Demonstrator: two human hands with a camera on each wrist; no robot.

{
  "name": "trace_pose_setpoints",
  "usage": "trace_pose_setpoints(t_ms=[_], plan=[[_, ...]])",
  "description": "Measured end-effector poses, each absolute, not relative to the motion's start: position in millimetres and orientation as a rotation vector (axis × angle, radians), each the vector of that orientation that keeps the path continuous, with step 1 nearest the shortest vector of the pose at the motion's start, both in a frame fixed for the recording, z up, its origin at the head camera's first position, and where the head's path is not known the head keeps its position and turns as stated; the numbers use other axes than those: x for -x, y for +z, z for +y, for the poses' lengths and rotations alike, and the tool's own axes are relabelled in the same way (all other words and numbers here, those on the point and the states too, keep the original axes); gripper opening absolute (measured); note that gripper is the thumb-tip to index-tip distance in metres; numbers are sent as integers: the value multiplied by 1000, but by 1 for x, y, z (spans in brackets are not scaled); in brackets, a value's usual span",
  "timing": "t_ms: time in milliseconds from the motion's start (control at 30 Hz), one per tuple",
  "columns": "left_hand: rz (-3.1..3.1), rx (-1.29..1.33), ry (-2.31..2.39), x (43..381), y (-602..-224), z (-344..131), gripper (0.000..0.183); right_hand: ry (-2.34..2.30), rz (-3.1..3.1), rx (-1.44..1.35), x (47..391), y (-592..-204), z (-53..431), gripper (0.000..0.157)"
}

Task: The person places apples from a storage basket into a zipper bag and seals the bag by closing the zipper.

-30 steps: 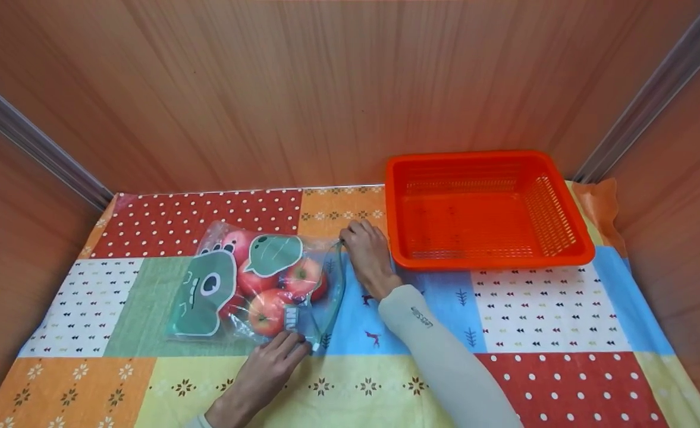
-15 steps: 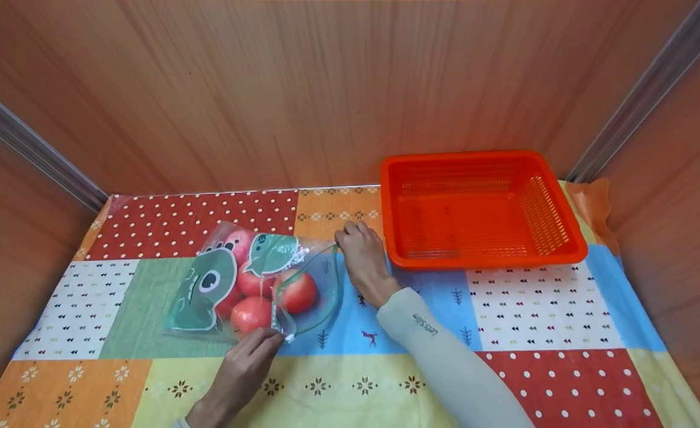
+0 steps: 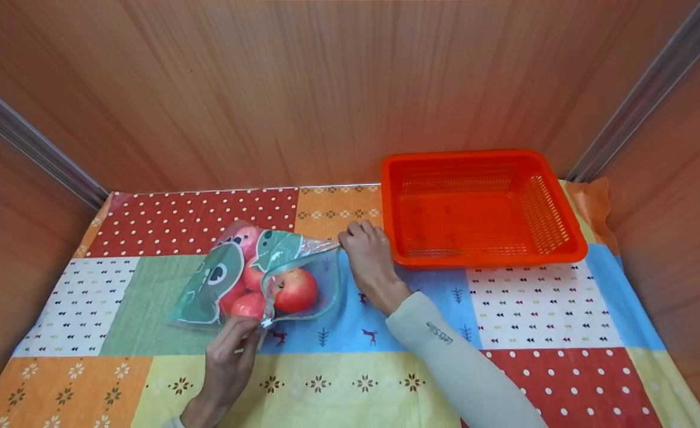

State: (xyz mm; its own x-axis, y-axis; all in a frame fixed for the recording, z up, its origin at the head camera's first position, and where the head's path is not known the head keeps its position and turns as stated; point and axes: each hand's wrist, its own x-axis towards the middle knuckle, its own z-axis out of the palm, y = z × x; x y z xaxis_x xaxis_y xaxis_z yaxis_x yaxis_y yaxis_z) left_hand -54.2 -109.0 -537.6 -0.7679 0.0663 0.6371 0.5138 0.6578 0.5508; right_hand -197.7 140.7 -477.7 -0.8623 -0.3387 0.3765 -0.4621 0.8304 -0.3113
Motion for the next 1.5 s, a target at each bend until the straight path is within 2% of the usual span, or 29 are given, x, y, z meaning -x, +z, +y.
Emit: trace_pose_setpoints(t_ms=[100,500,1133,1500], plan=[[-2224,419,-1028,55,-536,-110,31,505,-2692,-616,194,-473,143,24],[-2049,377,-1169,54,-524,-112,39,500,-2517,-689,179,-465,165,6],[-1983,249,-1360,52,-498,-112,27,586,-2453,-665,157,-446,191,9],[-1929,182,-1405,55,-480,-117,22,612,-2446,-632,143,-431,207,21]])
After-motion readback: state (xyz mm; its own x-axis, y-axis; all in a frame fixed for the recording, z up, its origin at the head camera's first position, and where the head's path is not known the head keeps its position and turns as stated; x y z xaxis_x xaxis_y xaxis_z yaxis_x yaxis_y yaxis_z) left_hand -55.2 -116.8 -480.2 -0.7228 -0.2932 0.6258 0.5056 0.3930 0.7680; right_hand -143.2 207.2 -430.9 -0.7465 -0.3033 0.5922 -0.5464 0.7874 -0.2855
